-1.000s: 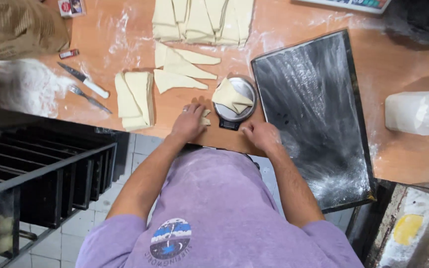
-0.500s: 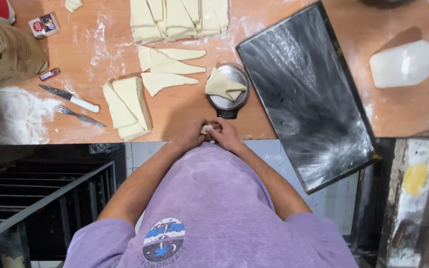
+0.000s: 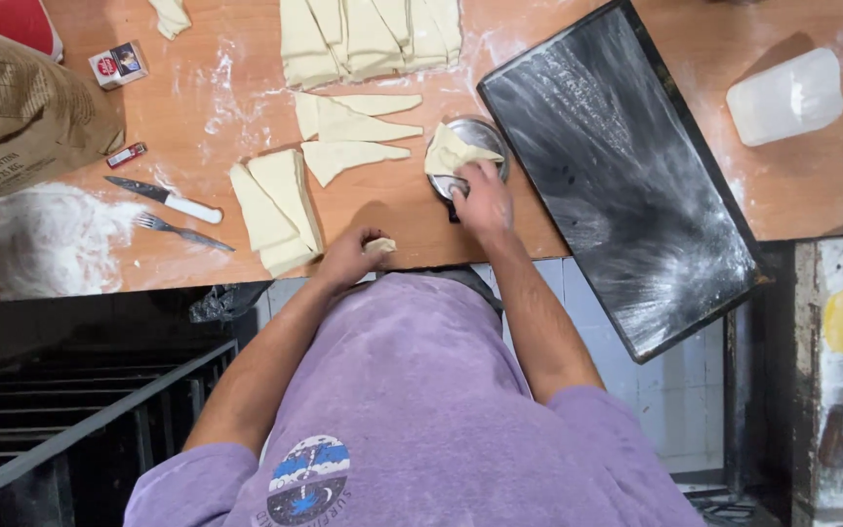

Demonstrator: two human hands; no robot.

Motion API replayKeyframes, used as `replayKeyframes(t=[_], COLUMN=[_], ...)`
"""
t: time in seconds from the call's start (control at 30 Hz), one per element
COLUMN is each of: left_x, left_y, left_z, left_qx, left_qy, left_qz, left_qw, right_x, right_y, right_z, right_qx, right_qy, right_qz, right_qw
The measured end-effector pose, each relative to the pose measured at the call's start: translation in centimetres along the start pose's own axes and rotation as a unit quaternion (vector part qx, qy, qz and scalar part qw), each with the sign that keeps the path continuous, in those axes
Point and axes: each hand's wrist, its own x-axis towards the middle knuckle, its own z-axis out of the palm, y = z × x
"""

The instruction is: Weighing, shaping, and arranging dough for pastries on a baking tray in a bakery.

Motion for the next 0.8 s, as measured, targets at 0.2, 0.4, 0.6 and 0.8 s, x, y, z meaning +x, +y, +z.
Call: replayKeyframes(t=[0.2, 0.4, 0.6, 0.8], left_x=[-0.4, 0.3, 1.3, 1.1], left_y=[0.5, -0.1, -1.1, -0.8], left_z=[-0.3, 0.6, 2.0, 3.8], left_qx=[-0.068, -0.106, -0.193, -0.201], left_qy=[-0.007, -0.067, -0.093, -0.086], left_qz=[-0.032, 0.024, -0.010, -0.004], left_qw=[0.997, 0.992, 0.977, 0.976], right_x=[-5.2, -7.2, -7.9, -7.9], right_y=[-3.6, -6.5, -6.2, -4.6], right_z=[2.0, 2.2, 1.3, -0.4], right_qx=[0.147, 0.311, 0.291, 0.281], right_qy=[-0.257, -0.311, -0.272, -0.291], right_qz=[0.085, 0.250, 0.228, 0.207], right_qw=[0.951, 0.863, 0.889, 0.891])
